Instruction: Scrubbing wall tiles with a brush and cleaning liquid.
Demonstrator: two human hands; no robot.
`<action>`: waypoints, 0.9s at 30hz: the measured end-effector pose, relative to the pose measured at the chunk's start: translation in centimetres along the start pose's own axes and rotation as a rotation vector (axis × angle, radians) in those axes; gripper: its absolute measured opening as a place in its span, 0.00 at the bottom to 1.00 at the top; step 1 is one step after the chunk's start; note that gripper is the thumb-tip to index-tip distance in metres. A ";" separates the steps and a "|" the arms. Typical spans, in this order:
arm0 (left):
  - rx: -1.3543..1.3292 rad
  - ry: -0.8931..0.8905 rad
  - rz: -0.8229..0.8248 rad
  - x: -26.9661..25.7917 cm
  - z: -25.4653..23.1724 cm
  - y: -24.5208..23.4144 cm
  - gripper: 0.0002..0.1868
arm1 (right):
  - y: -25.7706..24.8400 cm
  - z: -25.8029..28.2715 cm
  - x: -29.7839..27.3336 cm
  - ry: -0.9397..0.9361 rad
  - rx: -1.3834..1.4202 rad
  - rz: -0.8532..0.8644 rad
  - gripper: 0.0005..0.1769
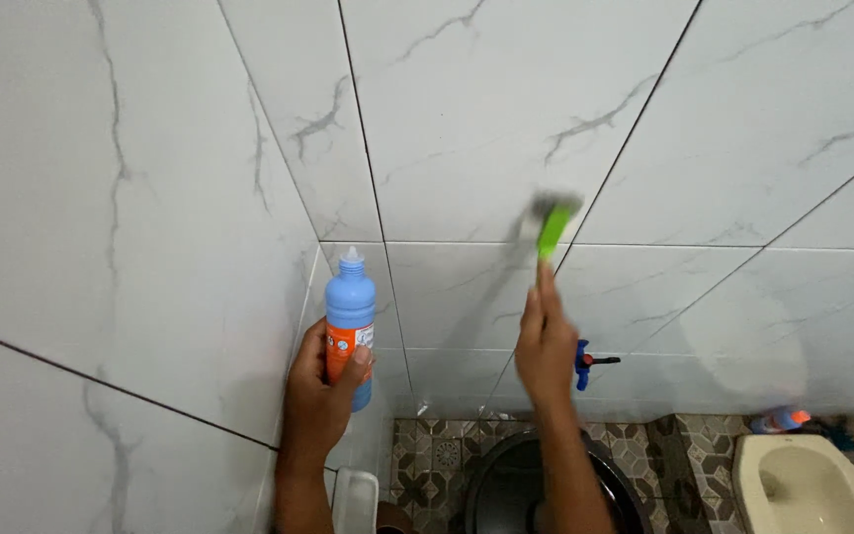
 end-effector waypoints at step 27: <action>-0.048 0.004 0.007 0.1 0.8 0.1 0.26 | -2.9 -5.1 -1.2 0.018 -0.116 0.045 0.26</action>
Point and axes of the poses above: each hand's wrist, its own x-axis towards the middle knuckle, its own y-axis out of the palm, z = x × y, the point moved 9 cm from there along x, towards the middle knuckle, and after that the axes turned 9 degrees about -y, right-handed, at the moved point
